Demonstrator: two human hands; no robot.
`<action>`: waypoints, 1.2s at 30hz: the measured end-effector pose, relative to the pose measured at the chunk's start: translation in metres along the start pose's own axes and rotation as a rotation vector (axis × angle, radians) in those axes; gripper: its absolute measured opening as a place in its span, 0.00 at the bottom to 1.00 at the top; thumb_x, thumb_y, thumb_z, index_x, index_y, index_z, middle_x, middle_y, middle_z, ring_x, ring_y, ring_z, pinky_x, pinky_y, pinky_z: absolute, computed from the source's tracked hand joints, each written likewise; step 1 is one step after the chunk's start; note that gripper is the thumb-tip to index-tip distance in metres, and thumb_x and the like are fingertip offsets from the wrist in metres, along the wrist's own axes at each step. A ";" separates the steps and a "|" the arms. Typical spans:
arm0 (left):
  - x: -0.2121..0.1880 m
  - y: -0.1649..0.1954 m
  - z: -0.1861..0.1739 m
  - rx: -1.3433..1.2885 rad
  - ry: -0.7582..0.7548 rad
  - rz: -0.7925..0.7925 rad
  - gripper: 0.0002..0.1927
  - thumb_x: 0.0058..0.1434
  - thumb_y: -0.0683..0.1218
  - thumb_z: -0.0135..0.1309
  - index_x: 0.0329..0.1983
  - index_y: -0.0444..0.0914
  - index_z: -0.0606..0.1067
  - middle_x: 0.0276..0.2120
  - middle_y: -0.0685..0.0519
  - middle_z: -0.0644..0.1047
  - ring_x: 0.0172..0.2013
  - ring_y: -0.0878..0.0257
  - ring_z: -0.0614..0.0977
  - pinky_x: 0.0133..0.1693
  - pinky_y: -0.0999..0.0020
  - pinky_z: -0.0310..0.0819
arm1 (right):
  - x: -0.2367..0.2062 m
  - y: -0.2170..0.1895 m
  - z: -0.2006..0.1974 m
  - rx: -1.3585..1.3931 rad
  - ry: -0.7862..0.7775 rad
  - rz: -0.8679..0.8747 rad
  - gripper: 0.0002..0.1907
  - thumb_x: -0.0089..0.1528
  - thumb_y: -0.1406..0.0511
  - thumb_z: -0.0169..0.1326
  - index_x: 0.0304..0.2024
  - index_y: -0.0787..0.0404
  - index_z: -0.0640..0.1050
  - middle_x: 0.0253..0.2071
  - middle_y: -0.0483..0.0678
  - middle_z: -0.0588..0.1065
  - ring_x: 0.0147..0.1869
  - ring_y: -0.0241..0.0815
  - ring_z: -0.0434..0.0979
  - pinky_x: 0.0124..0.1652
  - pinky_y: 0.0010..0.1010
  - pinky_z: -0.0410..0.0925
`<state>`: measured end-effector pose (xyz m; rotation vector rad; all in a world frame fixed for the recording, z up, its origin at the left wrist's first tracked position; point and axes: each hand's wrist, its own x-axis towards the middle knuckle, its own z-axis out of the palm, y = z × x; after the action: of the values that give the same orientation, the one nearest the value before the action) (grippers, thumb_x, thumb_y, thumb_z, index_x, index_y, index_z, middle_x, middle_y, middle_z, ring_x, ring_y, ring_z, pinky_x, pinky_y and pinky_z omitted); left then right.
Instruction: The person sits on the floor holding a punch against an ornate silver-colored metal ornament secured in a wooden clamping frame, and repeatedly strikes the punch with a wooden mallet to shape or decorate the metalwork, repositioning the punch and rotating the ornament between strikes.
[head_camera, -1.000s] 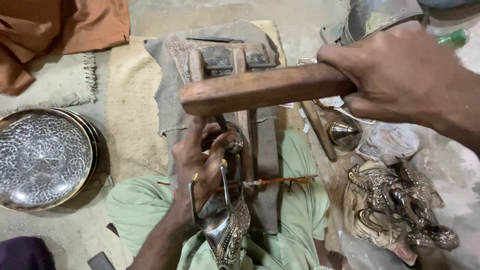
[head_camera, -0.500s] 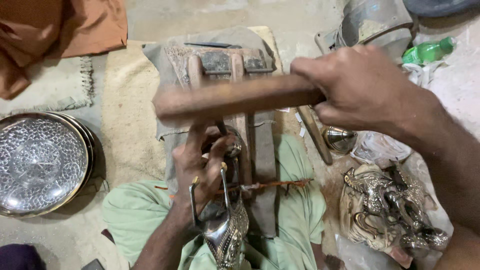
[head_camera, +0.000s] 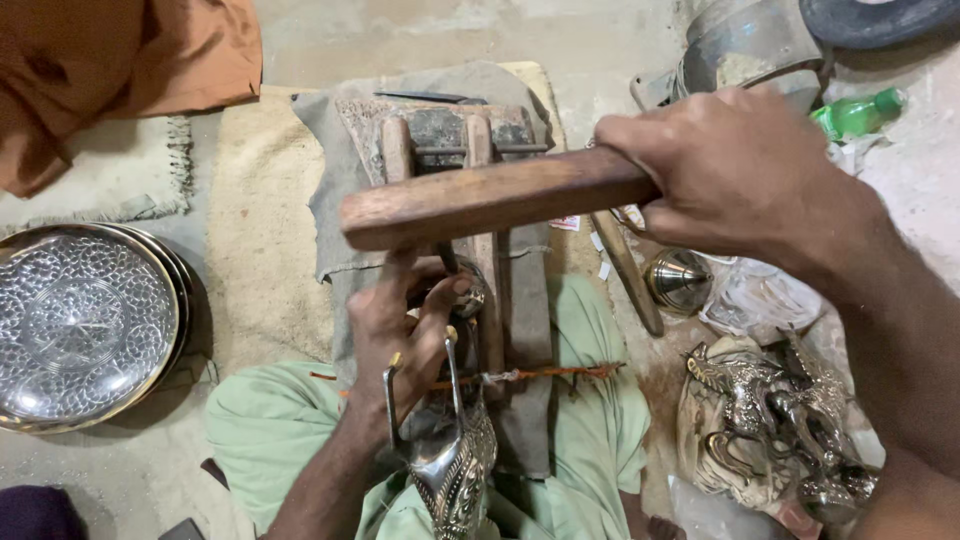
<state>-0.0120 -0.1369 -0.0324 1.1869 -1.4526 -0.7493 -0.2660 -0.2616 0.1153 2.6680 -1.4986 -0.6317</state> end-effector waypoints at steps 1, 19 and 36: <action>0.000 0.000 0.000 -0.016 0.004 -0.017 0.30 0.67 0.35 0.57 0.71 0.42 0.64 0.42 0.46 0.85 0.41 0.60 0.89 0.41 0.67 0.85 | 0.000 0.002 -0.002 0.120 0.133 -0.056 0.08 0.63 0.65 0.55 0.44 0.56 0.79 0.26 0.46 0.77 0.20 0.37 0.73 0.22 0.33 0.70; 0.001 -0.007 -0.003 -0.055 -0.002 0.025 0.32 0.65 0.33 0.57 0.71 0.43 0.65 0.43 0.46 0.84 0.43 0.60 0.89 0.43 0.66 0.85 | -0.045 0.020 -0.009 0.146 0.058 0.078 0.20 0.57 0.64 0.57 0.53 0.54 0.76 0.27 0.44 0.77 0.24 0.38 0.77 0.29 0.33 0.73; 0.004 -0.006 -0.008 0.011 -0.059 0.031 0.30 0.63 0.34 0.59 0.68 0.41 0.69 0.40 0.46 0.85 0.39 0.60 0.89 0.40 0.66 0.83 | -0.049 -0.001 -0.018 -0.261 -0.073 0.184 0.19 0.57 0.63 0.56 0.52 0.47 0.76 0.28 0.44 0.78 0.22 0.41 0.78 0.25 0.35 0.74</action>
<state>-0.0021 -0.1416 -0.0344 1.1563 -1.5220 -0.7609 -0.2811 -0.2240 0.1477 2.3080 -1.5352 -0.8526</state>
